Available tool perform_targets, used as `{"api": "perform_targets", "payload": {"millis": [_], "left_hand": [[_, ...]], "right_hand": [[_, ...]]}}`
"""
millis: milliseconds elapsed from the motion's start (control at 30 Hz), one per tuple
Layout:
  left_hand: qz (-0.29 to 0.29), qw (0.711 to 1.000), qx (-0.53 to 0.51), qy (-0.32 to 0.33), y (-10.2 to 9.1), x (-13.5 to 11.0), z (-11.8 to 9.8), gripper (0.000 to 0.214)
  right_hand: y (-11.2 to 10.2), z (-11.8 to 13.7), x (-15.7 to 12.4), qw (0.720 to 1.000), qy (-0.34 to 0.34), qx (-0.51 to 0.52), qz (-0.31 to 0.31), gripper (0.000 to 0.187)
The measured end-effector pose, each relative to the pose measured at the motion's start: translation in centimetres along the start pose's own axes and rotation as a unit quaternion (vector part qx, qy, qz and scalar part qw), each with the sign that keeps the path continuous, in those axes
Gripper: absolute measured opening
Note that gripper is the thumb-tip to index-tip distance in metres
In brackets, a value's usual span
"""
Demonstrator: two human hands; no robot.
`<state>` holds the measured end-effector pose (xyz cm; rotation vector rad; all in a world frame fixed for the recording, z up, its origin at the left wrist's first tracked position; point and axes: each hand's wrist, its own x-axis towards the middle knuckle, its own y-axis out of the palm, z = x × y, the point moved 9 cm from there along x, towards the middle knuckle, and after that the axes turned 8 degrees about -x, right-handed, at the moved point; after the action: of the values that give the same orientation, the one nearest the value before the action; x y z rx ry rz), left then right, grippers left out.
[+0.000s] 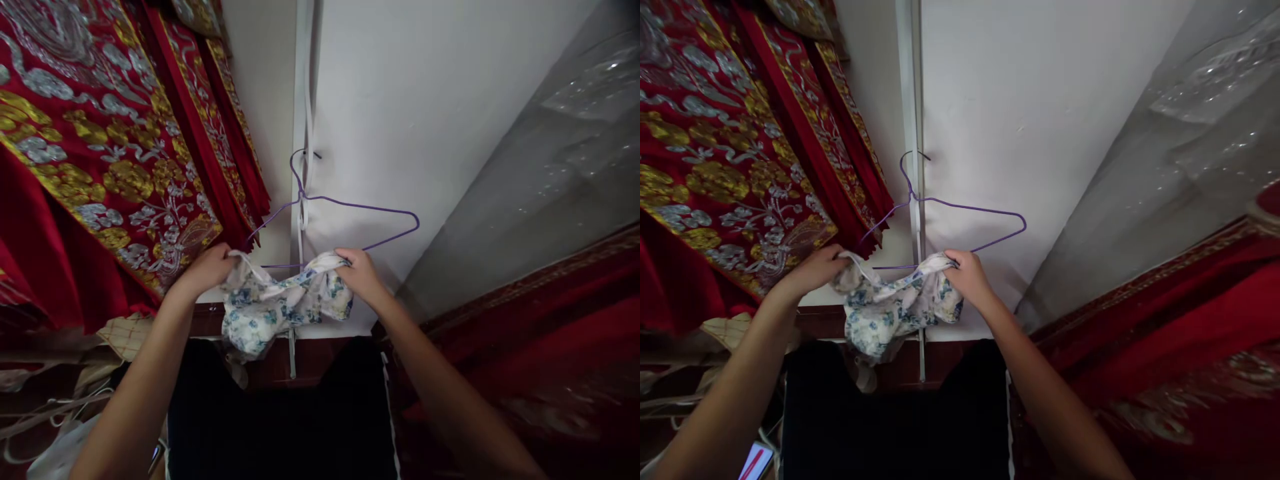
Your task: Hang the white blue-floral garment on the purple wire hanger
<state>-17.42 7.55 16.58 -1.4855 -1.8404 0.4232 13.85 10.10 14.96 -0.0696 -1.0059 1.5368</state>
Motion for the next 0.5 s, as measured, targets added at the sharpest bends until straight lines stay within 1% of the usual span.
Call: {"api": "perform_targets", "payload": {"millis": [33,67,100,133,167,233,267,300,367,433,467,500], "left_hand": [[0.056,0.998,0.026,-0.03,0.8,0.4,1.3,0.024],[0.101,0.993,0.045,-0.05,1.4,0.5,2.5,0.025],[0.123,0.989,0.053,-0.058,1.6,0.5,3.2,0.025],[0.119,0.99,0.048,-0.051,1.4,0.5,3.5,0.024],[0.092,0.995,0.032,-0.031,0.9,0.5,3.3,0.023],[0.011,0.999,-0.026,0.026,-0.5,0.4,1.8,0.024],[-0.02,0.996,-0.066,0.059,-1.1,0.3,0.8,0.027],[-0.038,0.989,-0.11,0.087,-1.4,0.2,-0.1,0.031],[-0.033,0.972,-0.202,0.111,-1.7,0.3,-1.3,0.04],[-0.004,0.957,-0.276,0.093,-1.7,0.6,-1.4,0.044],[0.005,0.95,-0.302,0.077,-1.8,0.7,-1.3,0.045],[0.01,0.945,-0.321,0.062,-2.0,0.7,-1.0,0.044]], "right_hand": [[-0.2,-0.2,-0.1,1.0,-0.001,-0.006,-0.003,0.009],[-0.2,-0.3,-0.1,1.0,-0.003,-0.008,-0.004,0.009],[-0.2,-0.4,-0.1,1.0,-0.004,-0.005,-0.002,0.009],[0.0,-0.4,-0.1,1.0,-0.005,0.003,0.003,0.009],[0.4,-0.4,-0.1,1.0,-0.005,0.015,0.009,0.009],[1.2,-0.3,0.0,0.999,0.0,0.044,0.02,0.01],[1.7,-0.2,0.1,0.998,0.005,0.059,0.025,0.01],[2.2,-0.2,0.1,0.997,0.012,0.073,0.028,0.011],[2.8,-0.2,0.1,0.995,0.023,0.097,0.033,0.012],[2.9,0.0,0.1,0.993,0.019,0.108,0.038,0.015],[2.6,-0.1,0.0,0.994,0.016,0.104,0.033,0.021],[1.9,-0.3,0.1,0.995,0.019,0.095,0.016,0.031]]}}
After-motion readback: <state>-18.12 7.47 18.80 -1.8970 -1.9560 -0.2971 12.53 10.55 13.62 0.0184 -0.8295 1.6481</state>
